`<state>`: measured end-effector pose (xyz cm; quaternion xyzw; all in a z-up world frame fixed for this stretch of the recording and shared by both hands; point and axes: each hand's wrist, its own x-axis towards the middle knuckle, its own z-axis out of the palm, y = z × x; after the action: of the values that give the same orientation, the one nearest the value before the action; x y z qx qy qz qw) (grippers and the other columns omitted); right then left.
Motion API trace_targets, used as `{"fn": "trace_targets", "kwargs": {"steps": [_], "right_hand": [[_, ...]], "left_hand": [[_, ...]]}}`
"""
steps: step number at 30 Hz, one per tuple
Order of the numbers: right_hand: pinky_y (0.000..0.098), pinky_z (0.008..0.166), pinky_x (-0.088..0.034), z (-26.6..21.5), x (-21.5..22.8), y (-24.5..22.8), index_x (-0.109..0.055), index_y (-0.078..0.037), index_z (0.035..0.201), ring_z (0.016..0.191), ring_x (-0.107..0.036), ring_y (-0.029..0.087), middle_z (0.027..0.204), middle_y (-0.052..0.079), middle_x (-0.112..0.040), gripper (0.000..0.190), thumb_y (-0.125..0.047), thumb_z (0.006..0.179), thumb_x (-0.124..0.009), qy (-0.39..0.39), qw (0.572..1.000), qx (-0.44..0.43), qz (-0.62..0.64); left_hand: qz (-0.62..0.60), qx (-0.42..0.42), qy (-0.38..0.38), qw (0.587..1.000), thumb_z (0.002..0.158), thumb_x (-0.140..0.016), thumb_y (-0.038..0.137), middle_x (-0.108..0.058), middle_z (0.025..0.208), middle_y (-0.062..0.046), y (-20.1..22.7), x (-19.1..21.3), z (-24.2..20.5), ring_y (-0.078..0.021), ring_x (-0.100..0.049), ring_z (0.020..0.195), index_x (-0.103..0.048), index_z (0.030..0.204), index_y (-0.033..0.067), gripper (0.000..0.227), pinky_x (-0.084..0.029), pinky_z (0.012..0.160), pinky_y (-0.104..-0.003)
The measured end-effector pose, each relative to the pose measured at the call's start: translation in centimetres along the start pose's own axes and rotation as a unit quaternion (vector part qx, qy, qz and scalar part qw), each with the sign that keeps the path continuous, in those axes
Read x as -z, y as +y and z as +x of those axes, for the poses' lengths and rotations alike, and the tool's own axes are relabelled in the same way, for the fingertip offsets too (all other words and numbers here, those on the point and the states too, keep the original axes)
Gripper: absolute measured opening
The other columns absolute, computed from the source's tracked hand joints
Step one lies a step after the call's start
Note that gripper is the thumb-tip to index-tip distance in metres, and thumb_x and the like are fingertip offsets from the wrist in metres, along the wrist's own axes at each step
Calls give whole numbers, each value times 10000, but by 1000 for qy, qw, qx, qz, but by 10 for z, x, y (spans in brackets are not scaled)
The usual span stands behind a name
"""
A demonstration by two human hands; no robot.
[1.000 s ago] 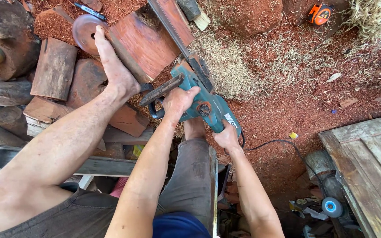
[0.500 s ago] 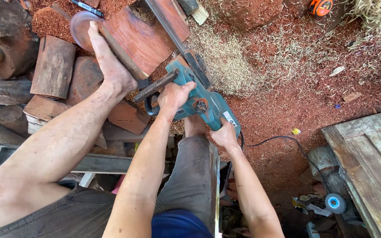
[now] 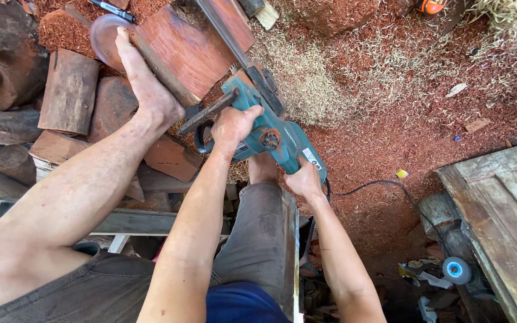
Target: The recorder uses a power planer to shape and smooth a block of wood in a workshop setting.
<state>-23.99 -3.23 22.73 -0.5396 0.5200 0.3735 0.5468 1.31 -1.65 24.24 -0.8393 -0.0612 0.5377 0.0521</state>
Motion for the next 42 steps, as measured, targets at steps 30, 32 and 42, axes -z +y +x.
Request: {"fn": "trace_targets", "kwargs": {"steps": [30,32,42], "right_hand": [[478,910,-547,-22,10,-24,-711,-24,1130,1030,-711,429,1015,293,-732,417,-169,743,-655,5,1000,-23,-4],[477,909,-549,-23,8,-24,-707,-21,1134,1028,-713,428,1015,294,-732,424,-165,738,-659,5,1000,-22,-4],[464,932,-550,-27,9,-28,-701,1,1155,1018,-724,420,1014,293,-738,458,-178,734,-687,1,1000,-29,-12]], "left_hand": [[-29,12,-18,999,647,-708,610,-685,580,-85,7,17,-7,-235,-731,655,-772,734,55,565,-545,760,-342],[-33,9,-16,999,647,-711,607,-677,569,-83,7,19,-9,-231,-722,632,-771,727,56,560,-542,750,-339],[-31,15,-30,999,661,-712,602,-655,550,-70,9,23,-8,-204,-674,551,-764,719,65,543,-529,673,-329]]}}
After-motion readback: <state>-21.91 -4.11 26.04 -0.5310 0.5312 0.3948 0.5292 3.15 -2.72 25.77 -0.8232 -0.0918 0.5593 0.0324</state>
